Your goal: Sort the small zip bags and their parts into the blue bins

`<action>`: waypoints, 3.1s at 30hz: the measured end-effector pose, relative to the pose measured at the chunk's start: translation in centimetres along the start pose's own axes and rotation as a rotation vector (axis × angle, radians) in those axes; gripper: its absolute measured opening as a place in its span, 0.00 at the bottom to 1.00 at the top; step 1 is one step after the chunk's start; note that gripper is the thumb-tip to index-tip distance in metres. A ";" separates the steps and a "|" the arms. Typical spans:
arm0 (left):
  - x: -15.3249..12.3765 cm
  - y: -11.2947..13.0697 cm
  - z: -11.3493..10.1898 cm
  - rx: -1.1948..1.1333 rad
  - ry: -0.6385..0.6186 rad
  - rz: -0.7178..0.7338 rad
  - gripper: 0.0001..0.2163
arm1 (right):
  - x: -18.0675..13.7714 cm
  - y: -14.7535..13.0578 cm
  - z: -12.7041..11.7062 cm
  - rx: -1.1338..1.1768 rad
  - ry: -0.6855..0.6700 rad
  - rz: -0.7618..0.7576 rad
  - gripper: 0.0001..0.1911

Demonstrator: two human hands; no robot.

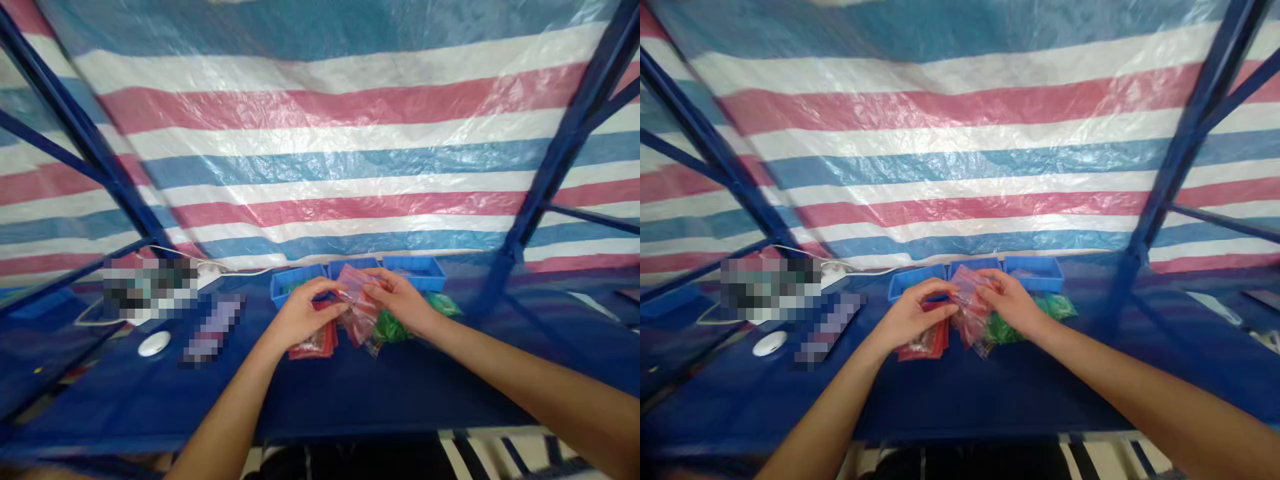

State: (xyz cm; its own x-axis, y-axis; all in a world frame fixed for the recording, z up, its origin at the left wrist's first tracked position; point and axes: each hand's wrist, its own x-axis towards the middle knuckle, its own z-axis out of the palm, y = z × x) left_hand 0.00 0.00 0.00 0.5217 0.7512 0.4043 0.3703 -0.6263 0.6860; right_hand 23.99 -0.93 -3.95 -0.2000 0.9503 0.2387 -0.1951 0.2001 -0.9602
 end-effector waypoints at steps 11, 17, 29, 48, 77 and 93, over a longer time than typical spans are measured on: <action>0.2 -0.1 0.1 -0.100 0.120 -0.012 0.12 | 0.2 0.2 -0.6 -0.364 0.056 -0.268 0.25; 0.2 0.1 0.0 -0.137 0.188 -0.018 0.12 | -0.9 -2.4 -0.3 -0.548 -0.027 -0.502 0.21; 0.2 0.5 1.2 -0.457 0.139 -0.040 0.16 | -0.6 -1.2 -0.1 -0.647 -0.083 -0.509 0.09; 0.1 1.4 1.0 0.006 0.147 0.091 0.09 | -0.8 -1.6 0.0 -0.387 -0.065 -0.308 0.11; 0.0 0.9 1.9 -0.171 0.245 -0.006 0.12 | -0.5 -1.1 -0.3 -0.359 -0.019 -0.300 0.15; 0.2 0.6 2.0 -0.141 0.217 -0.025 0.13 | -0.2 -0.9 -0.4 -0.396 -0.013 -0.323 0.14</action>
State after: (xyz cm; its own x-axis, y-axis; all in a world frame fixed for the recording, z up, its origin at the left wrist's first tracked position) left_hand 1.82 -0.65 -0.74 0.3314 0.8028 0.4957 0.2623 -0.5831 0.7689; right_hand 24.65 -1.23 -3.16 -0.2017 0.8223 0.5322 0.1291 0.5609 -0.8178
